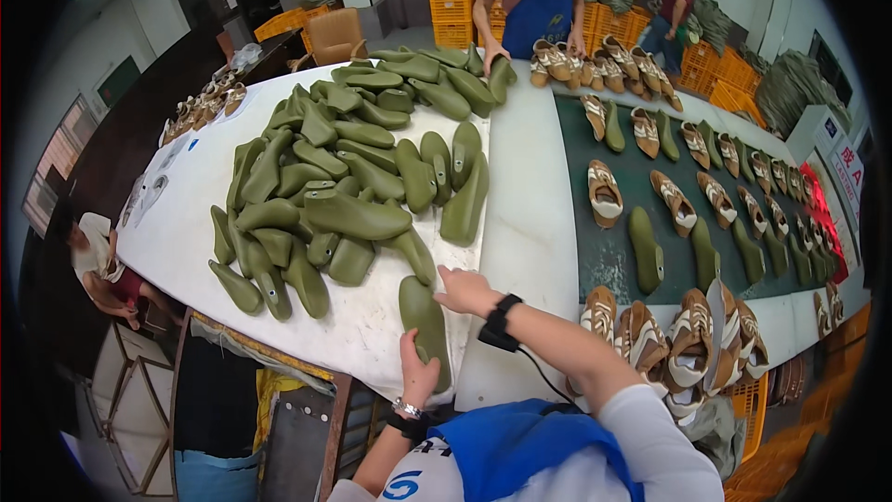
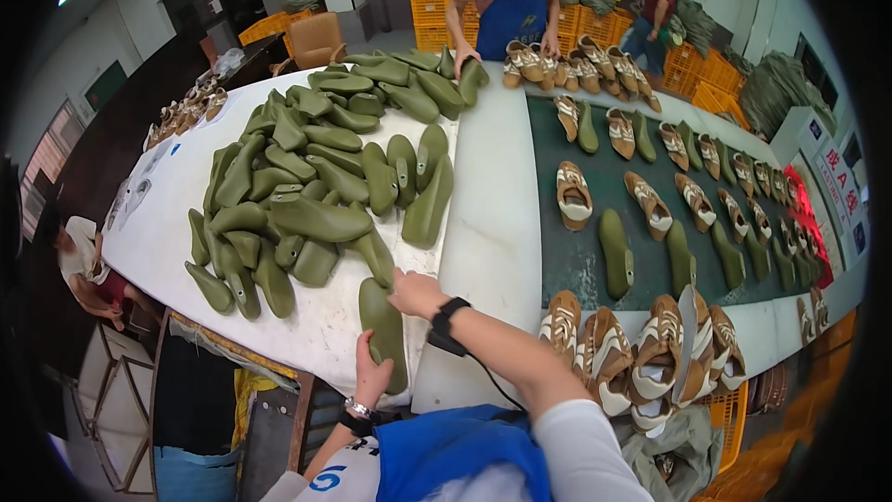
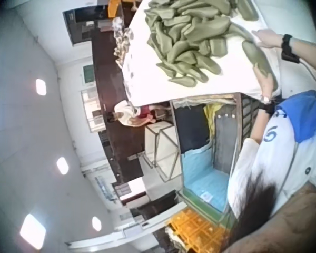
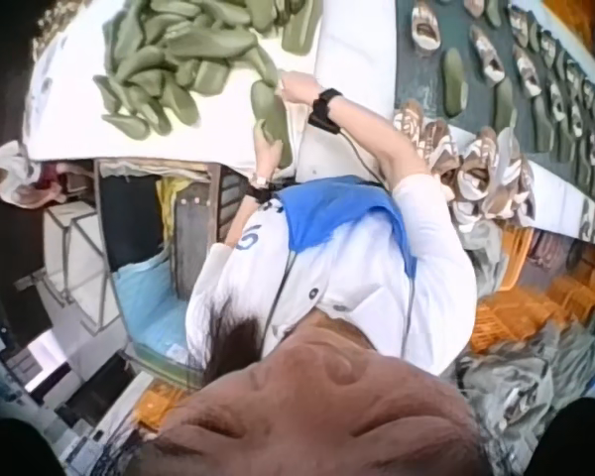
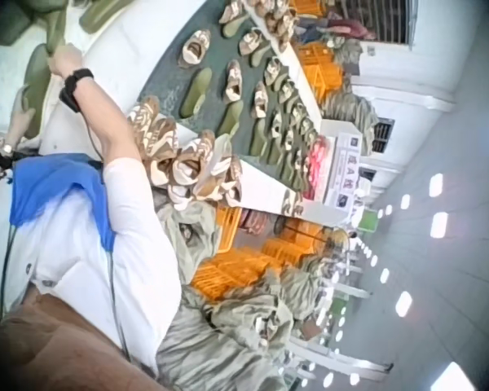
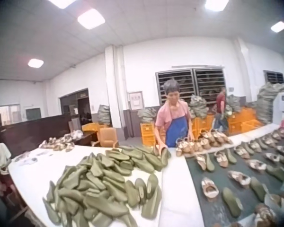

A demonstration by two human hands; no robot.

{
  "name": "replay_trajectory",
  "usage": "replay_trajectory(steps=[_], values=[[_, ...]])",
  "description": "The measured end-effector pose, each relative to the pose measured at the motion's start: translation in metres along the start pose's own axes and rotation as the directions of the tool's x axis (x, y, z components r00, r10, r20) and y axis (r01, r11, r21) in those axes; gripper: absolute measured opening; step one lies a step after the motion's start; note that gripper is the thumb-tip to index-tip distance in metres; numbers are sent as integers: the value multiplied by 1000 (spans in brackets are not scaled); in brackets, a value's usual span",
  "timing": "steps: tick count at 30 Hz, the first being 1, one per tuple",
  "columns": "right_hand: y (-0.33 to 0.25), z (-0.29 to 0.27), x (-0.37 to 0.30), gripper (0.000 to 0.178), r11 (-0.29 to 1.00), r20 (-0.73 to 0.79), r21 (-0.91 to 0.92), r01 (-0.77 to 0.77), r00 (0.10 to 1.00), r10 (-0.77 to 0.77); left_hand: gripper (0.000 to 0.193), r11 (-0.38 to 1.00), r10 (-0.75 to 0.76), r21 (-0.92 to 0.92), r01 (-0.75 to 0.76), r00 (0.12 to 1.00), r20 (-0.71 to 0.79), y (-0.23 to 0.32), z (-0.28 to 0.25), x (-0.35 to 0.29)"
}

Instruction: Organizing and pairing shoes and shoe lasts on a workbench in a factory setting.

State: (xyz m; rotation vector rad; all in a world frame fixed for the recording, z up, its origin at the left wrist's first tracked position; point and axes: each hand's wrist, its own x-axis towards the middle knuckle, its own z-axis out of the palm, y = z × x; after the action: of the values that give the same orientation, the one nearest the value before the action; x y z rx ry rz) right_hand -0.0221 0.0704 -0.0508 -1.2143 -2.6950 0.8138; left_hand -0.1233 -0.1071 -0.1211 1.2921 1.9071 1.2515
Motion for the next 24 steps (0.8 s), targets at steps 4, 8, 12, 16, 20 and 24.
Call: replay_trajectory(steps=[4,8,12,16,20,24], values=[[-10,64,77,60,979,-59,125,-158,984,166,58,994,-16,110,23,998,-63,-4,-1,-6],[7,66,86,54,957,-189,225,-183,955,227,56,994,20,105,-12,997,-78,-1,0,-4],[89,12,76,41,944,-221,328,27,974,49,60,960,-211,-195,200,977,-37,-4,-19,-5],[129,-111,3,47,822,488,494,-284,873,8,64,905,-291,-327,274,957,-6,-13,-26,-5],[176,-138,-17,43,749,549,531,-397,834,53,62,975,-192,-93,202,976,105,17,-17,19],[189,-78,1,55,741,346,572,-352,922,171,59,999,-40,-26,47,973,227,12,9,39]])
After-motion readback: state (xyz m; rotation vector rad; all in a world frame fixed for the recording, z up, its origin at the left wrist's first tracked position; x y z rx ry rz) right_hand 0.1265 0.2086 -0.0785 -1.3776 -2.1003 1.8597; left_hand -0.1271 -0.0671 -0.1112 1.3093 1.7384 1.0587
